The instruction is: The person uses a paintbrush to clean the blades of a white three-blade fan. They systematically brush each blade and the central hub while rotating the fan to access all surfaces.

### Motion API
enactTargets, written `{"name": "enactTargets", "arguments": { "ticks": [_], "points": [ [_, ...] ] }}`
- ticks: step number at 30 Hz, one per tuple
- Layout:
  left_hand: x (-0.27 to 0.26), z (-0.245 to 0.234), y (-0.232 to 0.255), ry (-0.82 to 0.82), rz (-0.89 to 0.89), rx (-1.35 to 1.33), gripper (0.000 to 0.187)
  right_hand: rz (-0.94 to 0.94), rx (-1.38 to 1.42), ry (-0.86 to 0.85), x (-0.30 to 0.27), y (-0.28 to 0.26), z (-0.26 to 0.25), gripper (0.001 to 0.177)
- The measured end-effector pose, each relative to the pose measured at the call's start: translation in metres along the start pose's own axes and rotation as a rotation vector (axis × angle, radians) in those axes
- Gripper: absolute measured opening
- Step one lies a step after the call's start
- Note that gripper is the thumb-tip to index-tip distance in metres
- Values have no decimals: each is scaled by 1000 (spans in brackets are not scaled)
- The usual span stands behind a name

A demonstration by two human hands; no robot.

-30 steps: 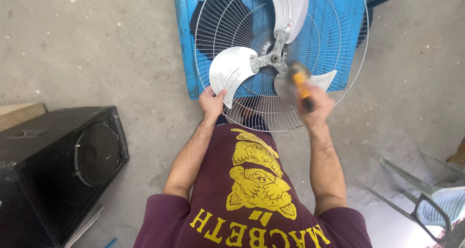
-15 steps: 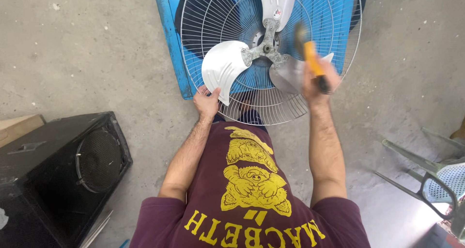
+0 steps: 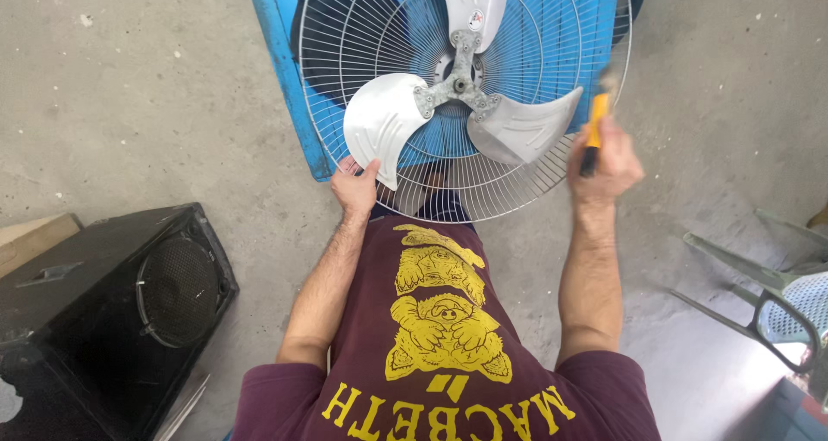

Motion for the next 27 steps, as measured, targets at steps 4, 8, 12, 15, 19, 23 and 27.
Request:
{"name": "enactTargets", "arguments": {
  "ticks": [4,8,12,15,19,23,27],
  "points": [
    [4,1,-6,4,39,22,43,374,381,-274,-62,-46,40,19],
    [6,1,-13,8,-4,26,46,1096,897,-273,-127,-34,72,27],
    [3,1,-11,-9,2,-39,50,801,483,27,-83,52,44,25],
    [1,0,-13,2,10,-14,49,294,61,97,-30,76,-7,22],
    [-4,2,-7,0,35,-27,48,373,228,104,-29,77,2,19],
    [-8,2,3,2,8,-52,47,1051,654,-63,-72,85,42,20],
    [-7,3,7,26,-11,-31,50,1352,846,-6,-87,108,31,16]
  ]
}}
Point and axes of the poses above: each hand's wrist, its own x-axis towards the middle knuckle, its own z-axis out of the palm, y = z × x, the point moved 7 cm from there along x, towards the middle knuckle, and after that the axes turned 10 degrees about y, right-handed, at the moved point
